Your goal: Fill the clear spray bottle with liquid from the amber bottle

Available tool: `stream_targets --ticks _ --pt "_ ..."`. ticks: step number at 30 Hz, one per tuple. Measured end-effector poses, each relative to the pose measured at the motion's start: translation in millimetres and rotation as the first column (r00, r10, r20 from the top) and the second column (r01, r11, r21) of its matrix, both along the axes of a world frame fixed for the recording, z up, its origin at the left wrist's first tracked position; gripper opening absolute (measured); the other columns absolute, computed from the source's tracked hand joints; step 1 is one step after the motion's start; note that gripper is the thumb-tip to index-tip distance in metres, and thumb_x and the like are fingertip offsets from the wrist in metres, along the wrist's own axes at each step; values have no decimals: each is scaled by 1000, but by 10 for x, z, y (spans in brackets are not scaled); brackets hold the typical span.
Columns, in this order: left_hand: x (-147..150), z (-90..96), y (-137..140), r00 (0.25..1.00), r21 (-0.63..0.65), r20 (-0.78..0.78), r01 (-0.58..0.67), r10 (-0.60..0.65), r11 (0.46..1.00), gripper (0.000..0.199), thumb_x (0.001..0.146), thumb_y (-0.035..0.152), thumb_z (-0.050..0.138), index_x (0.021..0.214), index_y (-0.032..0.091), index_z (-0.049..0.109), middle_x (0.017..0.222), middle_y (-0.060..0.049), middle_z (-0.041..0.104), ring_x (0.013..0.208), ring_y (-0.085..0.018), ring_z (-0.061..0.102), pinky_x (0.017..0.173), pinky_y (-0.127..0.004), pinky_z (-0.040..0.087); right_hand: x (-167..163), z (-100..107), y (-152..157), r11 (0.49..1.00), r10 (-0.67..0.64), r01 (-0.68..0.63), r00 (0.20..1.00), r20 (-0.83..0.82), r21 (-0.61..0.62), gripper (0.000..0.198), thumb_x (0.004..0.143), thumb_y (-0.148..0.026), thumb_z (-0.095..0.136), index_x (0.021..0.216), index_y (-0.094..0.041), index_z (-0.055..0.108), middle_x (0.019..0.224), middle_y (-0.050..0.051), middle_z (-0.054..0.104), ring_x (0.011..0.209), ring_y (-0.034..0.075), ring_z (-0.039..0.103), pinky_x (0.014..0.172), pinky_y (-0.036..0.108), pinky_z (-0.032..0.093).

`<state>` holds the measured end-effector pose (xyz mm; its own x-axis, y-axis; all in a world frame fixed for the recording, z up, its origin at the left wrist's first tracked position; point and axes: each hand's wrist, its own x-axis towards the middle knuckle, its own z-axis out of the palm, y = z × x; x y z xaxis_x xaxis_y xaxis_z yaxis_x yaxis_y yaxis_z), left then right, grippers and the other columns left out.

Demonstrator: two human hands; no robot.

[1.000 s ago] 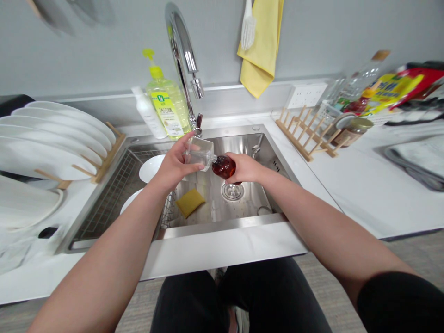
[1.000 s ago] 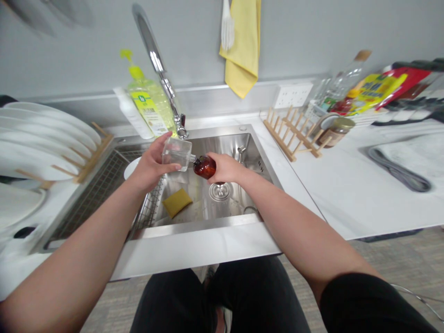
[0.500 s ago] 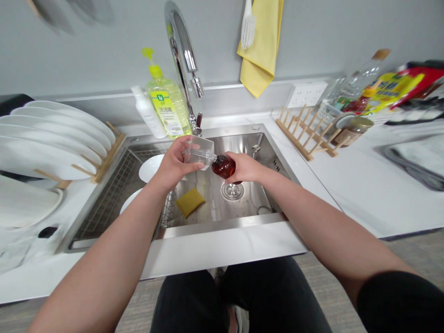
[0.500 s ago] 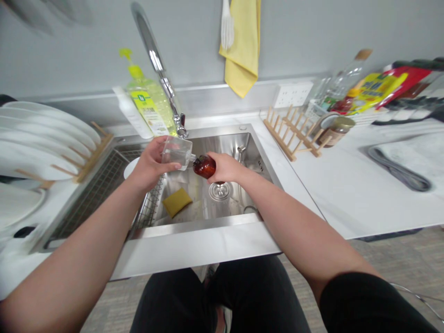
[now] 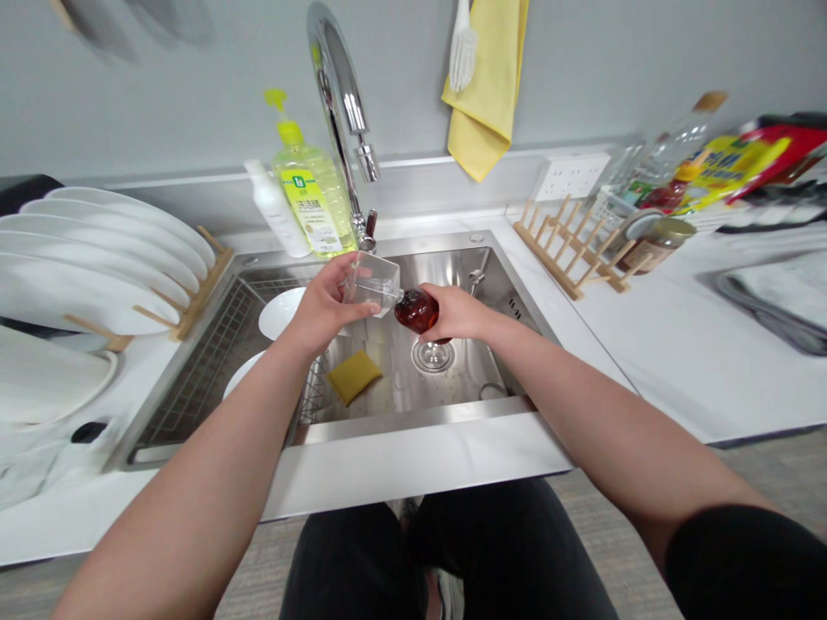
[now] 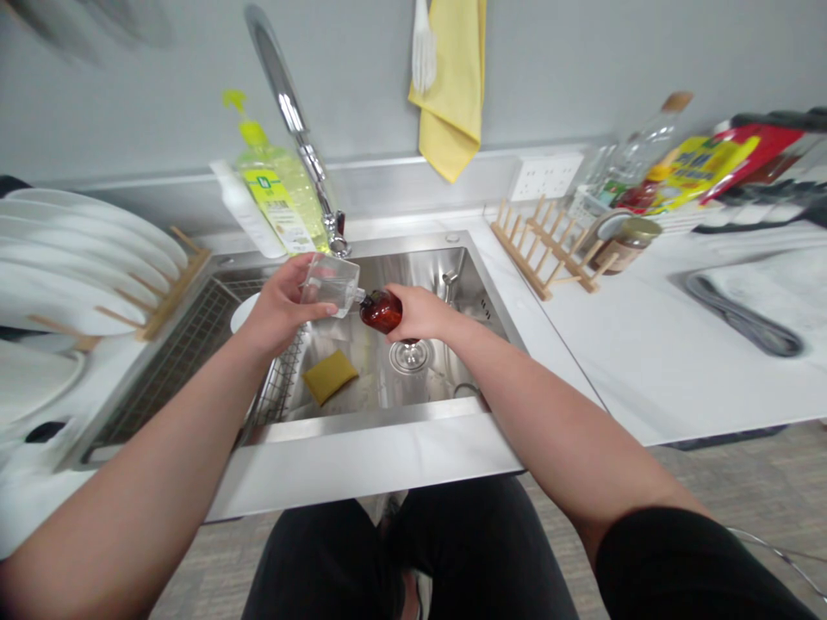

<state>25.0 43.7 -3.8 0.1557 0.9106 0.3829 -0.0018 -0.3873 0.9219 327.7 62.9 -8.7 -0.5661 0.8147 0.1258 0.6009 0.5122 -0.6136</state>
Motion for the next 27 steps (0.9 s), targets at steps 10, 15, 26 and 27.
stream_targets --ticks 10,15,26,27 --pt "15 23 -20 1000 3 -5 0 0 1000 100 59 30 116 150 31 74 139 -10 79 128 -33 77 101 -42 69 -4 -23 15 1000 7 -8 1000 13 8 67 65 -33 105 123 -27 74 111 4 87 101 33 82 85 38 57" --pt "15 30 -31 1000 -13 -4 -2 2 1000 98 61 28 115 150 31 75 139 -10 79 130 -33 76 105 -44 68 -6 -15 3 1000 1 -1 1000 13 7 65 64 -32 105 122 -26 74 109 3 87 101 33 82 84 38 57" --pt "23 40 -48 1000 -35 -7 -10 9 999 99 60 27 115 150 31 76 139 -10 79 124 -32 78 101 -44 70 -5 -8 -4 1000 14 -14 1000 6 -2 65 64 -31 104 121 -26 74 106 3 86 98 32 82 82 38 57" --pt "22 43 -50 1000 -38 -13 -11 11 999 99 60 26 115 151 31 76 139 -10 78 122 -32 78 99 -44 70 -5 -7 -6 1000 14 -13 1000 7 -4 65 64 -30 104 122 -26 75 106 3 86 98 33 82 82 39 57"
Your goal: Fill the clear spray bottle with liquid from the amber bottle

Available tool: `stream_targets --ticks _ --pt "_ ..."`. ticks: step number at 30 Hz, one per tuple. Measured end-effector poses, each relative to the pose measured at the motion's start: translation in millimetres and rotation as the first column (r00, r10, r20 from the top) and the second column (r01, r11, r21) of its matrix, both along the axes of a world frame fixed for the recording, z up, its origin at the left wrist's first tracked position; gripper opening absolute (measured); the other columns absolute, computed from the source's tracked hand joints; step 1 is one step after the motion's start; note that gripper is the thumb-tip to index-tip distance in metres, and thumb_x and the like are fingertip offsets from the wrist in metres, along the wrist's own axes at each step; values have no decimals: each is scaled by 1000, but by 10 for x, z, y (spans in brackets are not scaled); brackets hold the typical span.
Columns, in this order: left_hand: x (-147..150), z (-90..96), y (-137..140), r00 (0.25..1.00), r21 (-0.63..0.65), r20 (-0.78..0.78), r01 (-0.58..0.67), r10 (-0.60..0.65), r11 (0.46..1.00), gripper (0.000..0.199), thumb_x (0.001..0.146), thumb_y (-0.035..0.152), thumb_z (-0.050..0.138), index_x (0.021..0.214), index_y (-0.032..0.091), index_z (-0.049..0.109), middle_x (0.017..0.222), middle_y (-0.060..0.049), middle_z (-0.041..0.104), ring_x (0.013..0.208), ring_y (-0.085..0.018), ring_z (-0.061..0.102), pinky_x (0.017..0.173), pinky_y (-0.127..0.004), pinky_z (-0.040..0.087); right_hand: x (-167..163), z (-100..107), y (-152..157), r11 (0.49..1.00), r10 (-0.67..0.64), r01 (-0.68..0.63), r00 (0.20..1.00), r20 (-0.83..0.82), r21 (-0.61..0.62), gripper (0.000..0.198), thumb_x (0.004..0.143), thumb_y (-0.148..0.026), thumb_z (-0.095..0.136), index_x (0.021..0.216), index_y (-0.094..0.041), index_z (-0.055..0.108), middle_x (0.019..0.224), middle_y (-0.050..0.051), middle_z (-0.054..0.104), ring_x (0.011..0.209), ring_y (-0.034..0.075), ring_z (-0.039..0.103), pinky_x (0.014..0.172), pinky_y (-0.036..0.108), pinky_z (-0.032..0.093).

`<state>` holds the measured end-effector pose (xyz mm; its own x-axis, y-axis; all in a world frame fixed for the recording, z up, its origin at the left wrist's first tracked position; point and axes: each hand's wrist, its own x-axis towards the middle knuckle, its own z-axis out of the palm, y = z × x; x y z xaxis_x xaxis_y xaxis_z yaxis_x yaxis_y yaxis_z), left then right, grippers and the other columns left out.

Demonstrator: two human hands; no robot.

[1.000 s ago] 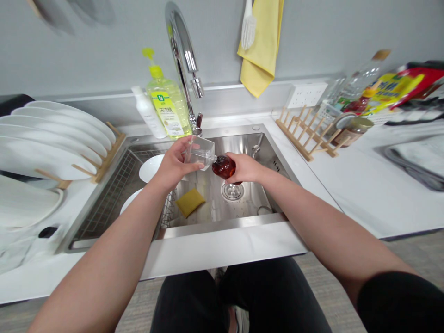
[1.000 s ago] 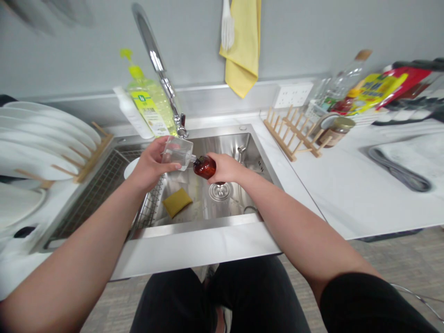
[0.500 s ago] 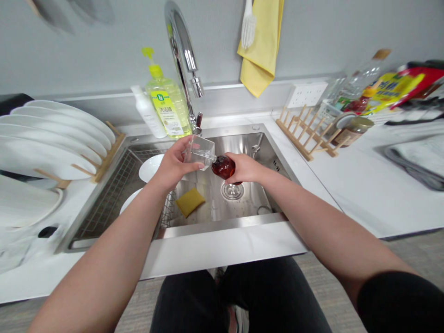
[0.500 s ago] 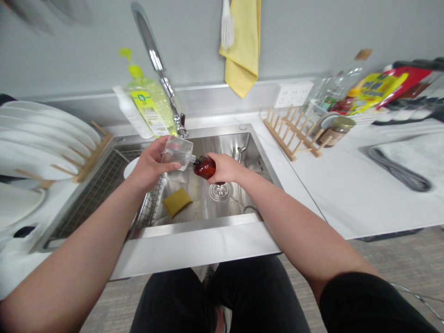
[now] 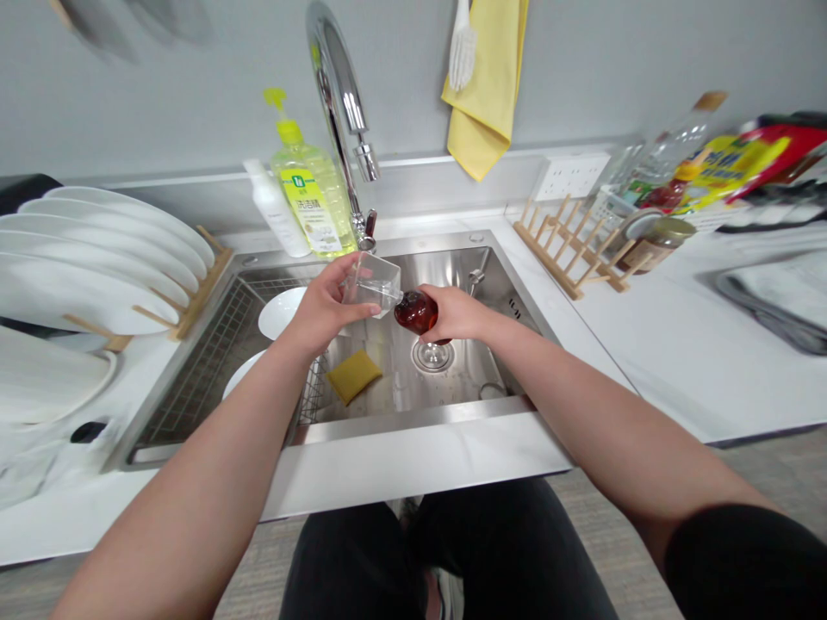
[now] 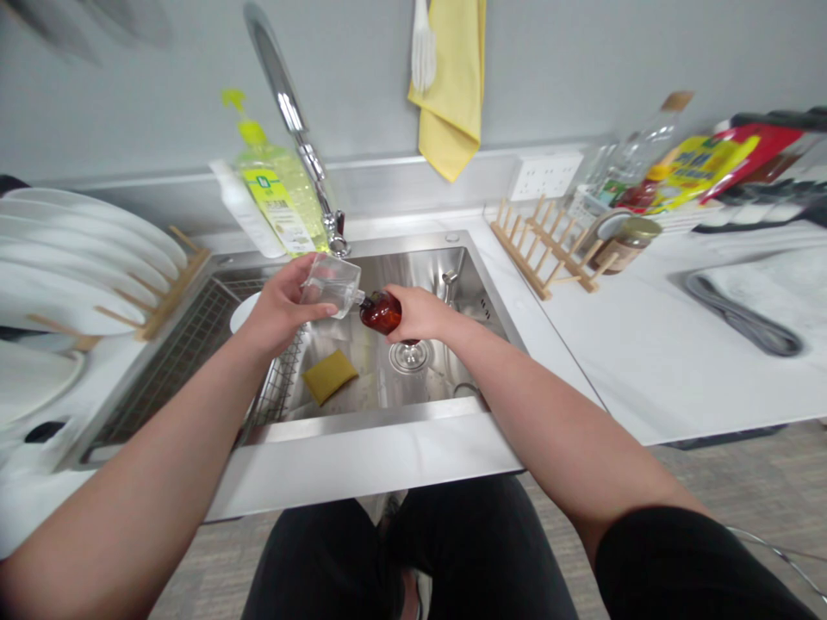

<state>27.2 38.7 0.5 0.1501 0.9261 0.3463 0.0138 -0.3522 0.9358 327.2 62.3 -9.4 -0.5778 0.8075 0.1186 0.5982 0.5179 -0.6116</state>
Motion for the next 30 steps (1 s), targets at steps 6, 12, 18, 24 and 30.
stream_targets --ticks 6,12,18,24,30 --pt "4 20 -13 1000 -22 -27 -9 8 1000 103 57 29 116 152 31 76 141 -9 77 109 -27 79 89 -38 70 -8 3 -8 1000 -10 9 999 31 12 68 64 -30 105 125 -25 74 109 5 87 99 33 82 82 38 57" --pt "-2 5 -6 999 -14 -37 -8 8 1000 104 57 28 116 153 31 76 139 -8 77 100 -22 78 85 -35 69 -5 -14 5 1000 -5 4 998 63 14 70 64 -33 107 125 -25 73 110 5 87 100 33 83 79 36 56" --pt "-11 -14 3 999 12 -35 -10 10 1000 102 59 26 115 152 31 77 138 -9 79 97 -22 79 83 -35 70 -9 -10 -3 1000 -10 8 998 69 20 71 64 -32 106 127 -25 74 112 5 88 100 33 83 80 36 56" --pt "-18 -11 -5 999 6 -52 -7 8 1000 102 60 27 115 154 32 76 140 -9 79 93 -21 79 81 -35 71 -8 -1 -5 1000 -8 7 998 70 11 70 64 -32 107 126 -25 74 112 5 88 101 33 83 81 36 56" --pt "-18 -12 -6 999 1 -48 3 -3 1000 102 61 27 115 155 32 75 142 -10 79 96 -23 81 85 -38 72 -5 -10 -5 1000 -4 4 999 48 8 71 64 -30 106 127 -24 74 112 5 88 100 32 83 81 37 57"
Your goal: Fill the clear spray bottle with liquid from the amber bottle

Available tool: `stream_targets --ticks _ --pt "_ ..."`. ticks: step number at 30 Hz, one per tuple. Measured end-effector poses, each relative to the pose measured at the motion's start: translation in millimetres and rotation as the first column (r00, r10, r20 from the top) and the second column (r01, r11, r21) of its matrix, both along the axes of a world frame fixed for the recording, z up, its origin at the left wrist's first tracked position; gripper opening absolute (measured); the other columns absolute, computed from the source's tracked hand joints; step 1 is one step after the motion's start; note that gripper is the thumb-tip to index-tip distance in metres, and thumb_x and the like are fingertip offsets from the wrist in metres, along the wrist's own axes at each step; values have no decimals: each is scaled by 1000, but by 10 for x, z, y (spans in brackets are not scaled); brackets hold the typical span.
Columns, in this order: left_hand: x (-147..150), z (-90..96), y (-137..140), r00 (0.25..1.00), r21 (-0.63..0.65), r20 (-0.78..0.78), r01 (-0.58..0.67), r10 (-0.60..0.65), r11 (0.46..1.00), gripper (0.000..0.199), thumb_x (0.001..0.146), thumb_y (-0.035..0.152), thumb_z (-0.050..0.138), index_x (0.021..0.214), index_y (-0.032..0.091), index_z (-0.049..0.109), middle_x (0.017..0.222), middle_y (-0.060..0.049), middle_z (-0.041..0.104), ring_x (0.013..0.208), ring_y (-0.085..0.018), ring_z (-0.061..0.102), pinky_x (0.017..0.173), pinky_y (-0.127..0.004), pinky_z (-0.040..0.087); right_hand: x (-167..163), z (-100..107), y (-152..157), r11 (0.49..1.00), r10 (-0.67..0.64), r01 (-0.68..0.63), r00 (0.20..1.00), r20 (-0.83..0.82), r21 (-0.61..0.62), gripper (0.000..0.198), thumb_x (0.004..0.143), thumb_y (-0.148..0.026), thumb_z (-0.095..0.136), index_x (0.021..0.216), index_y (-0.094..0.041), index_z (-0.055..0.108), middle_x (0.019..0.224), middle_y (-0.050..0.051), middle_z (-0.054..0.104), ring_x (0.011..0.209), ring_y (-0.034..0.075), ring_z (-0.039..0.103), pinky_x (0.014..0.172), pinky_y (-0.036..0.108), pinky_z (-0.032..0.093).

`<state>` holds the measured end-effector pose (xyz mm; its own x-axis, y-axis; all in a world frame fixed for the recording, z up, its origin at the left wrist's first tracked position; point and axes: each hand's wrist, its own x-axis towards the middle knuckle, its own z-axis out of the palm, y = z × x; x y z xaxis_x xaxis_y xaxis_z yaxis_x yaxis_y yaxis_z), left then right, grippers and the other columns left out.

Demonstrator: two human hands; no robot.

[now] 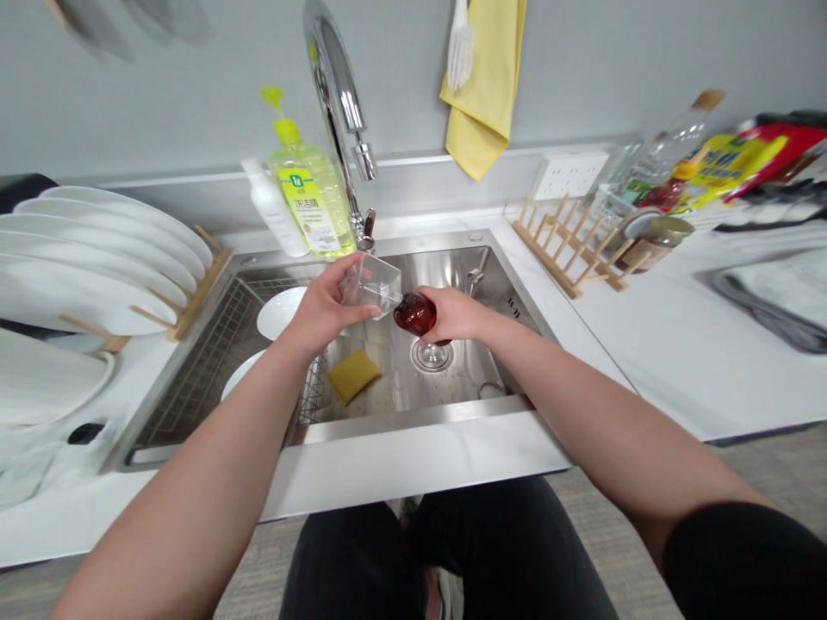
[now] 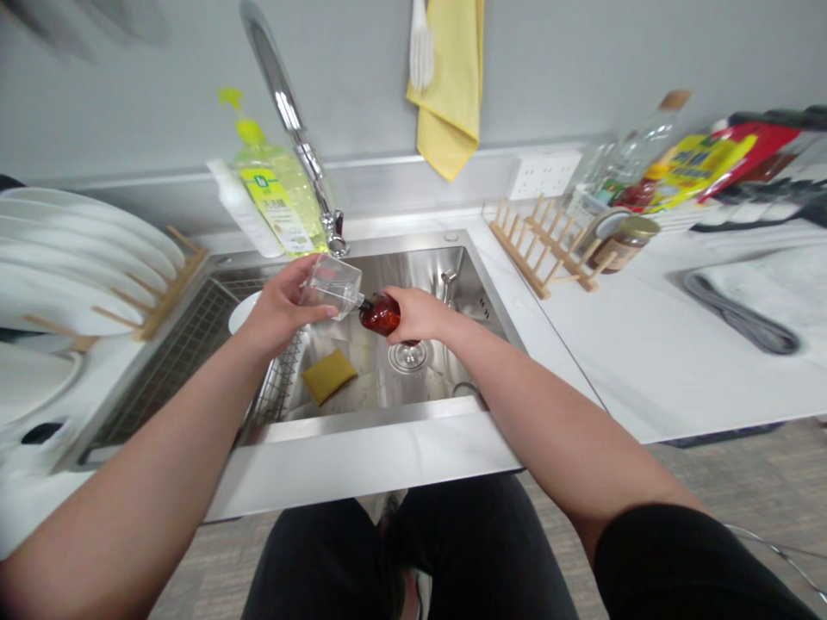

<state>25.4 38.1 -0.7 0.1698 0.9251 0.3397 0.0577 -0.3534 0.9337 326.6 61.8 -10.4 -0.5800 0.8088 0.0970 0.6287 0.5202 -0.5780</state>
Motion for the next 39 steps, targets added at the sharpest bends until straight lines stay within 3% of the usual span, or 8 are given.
stream_targets --ticks 31,39 --pt "14 9 -10 1000 -6 -13 -12 12 1000 102 61 25 113 155 31 75 142 -10 78 105 -25 80 92 -41 70 3 17 -1 1000 -8 8 999 31 -7 72 64 -33 106 129 -25 75 113 6 88 102 33 84 83 38 59" --pt "21 34 -20 999 -9 -37 -24 24 1000 101 59 28 114 153 32 76 141 -9 78 93 -20 77 86 -38 69 -2 13 -5 1000 2 -2 999 42 13 76 64 -34 107 132 -23 75 115 8 88 103 34 83 84 37 58"
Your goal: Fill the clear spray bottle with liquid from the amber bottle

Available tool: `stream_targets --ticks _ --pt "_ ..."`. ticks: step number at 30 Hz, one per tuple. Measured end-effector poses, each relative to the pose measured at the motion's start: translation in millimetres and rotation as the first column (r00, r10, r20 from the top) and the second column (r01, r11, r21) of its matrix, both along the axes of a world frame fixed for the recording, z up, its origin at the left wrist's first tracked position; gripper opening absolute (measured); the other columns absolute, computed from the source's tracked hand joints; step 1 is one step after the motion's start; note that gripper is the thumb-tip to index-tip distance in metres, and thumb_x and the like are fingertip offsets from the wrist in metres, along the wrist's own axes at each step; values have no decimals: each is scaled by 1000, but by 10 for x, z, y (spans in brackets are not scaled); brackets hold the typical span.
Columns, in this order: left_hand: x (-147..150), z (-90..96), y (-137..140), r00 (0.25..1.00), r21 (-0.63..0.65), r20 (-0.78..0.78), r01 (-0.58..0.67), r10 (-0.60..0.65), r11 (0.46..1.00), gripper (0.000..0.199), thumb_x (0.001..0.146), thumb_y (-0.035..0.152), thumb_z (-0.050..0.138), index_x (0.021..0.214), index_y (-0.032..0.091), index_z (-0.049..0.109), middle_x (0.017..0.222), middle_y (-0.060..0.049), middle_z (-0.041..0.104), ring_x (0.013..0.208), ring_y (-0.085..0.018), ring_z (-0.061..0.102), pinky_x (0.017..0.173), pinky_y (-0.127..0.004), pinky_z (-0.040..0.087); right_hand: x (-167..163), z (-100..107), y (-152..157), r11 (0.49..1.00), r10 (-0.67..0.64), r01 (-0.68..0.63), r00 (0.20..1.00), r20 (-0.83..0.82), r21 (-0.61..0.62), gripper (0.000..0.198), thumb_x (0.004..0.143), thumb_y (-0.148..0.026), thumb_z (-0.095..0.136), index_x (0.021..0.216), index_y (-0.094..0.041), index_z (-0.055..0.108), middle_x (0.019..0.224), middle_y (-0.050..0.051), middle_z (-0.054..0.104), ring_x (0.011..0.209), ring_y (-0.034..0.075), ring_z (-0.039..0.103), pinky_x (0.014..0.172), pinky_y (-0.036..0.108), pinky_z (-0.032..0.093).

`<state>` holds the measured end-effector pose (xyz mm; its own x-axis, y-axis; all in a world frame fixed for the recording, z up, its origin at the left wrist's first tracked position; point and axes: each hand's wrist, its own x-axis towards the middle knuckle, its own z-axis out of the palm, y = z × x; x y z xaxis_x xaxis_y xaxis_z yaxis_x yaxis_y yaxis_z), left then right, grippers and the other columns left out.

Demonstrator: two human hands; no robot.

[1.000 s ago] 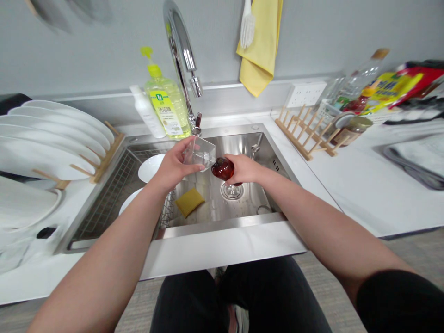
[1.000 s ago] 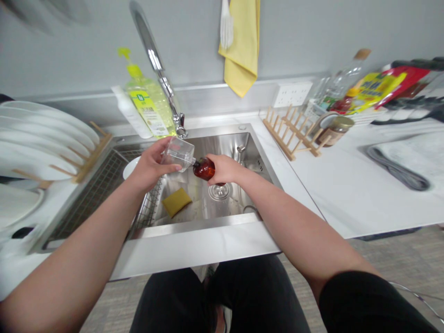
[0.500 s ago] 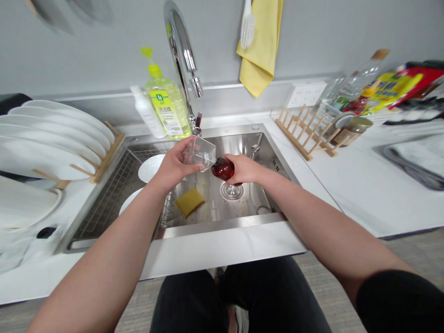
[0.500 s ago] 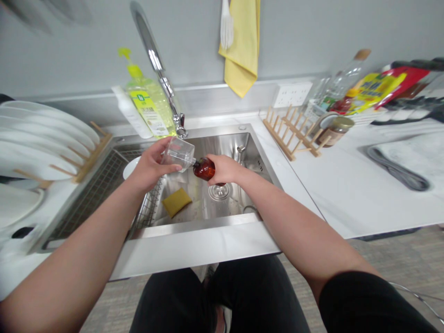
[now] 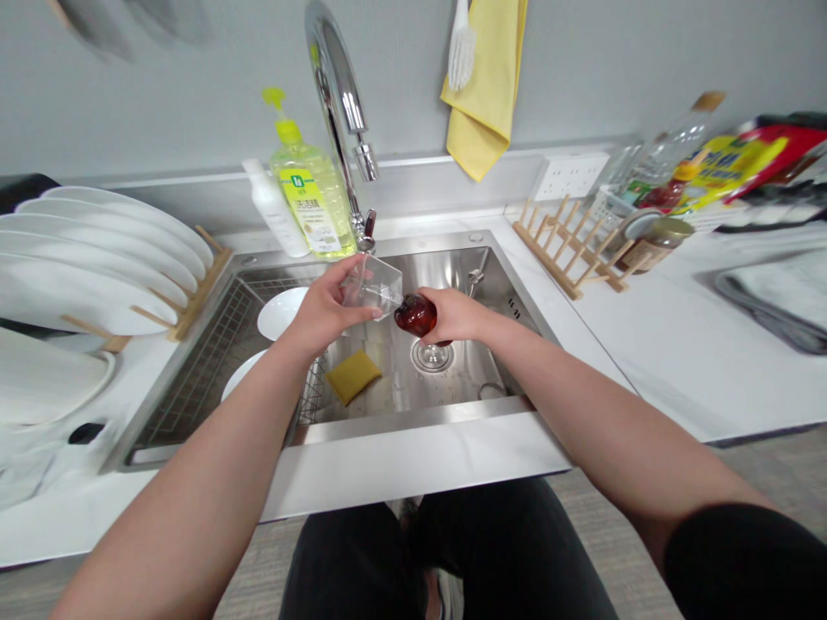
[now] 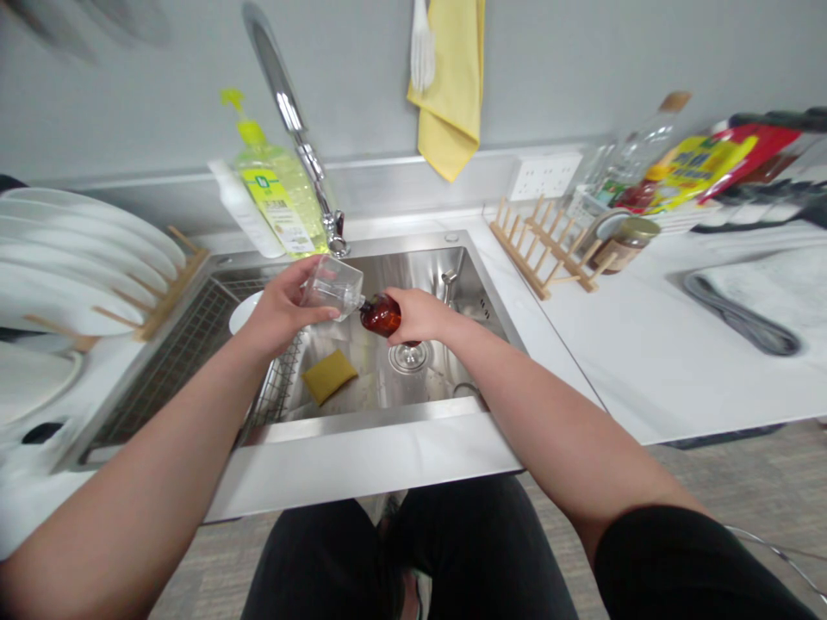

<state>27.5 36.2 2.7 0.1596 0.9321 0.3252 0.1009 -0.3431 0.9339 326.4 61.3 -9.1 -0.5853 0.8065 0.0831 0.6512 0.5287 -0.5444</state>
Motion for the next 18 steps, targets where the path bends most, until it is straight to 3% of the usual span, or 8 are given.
stream_targets --ticks 5,18 --pt "-4 -2 -1 1000 1 -21 -9 9 1000 102 58 29 114 153 33 76 141 -8 78 91 -20 76 85 -38 68 -3 -10 -5 1000 -5 5 1000 14 1 74 65 -36 106 131 -23 75 113 7 88 99 32 83 79 36 56" --pt "19 -6 -21 999 21 -37 9 -8 1000 99 60 28 113 152 33 77 140 -8 78 108 -28 80 100 -50 71 -20 -11 -31 1000 29 -30 997 70 4 76 65 -36 107 133 -25 75 117 8 89 100 34 84 82 37 57"
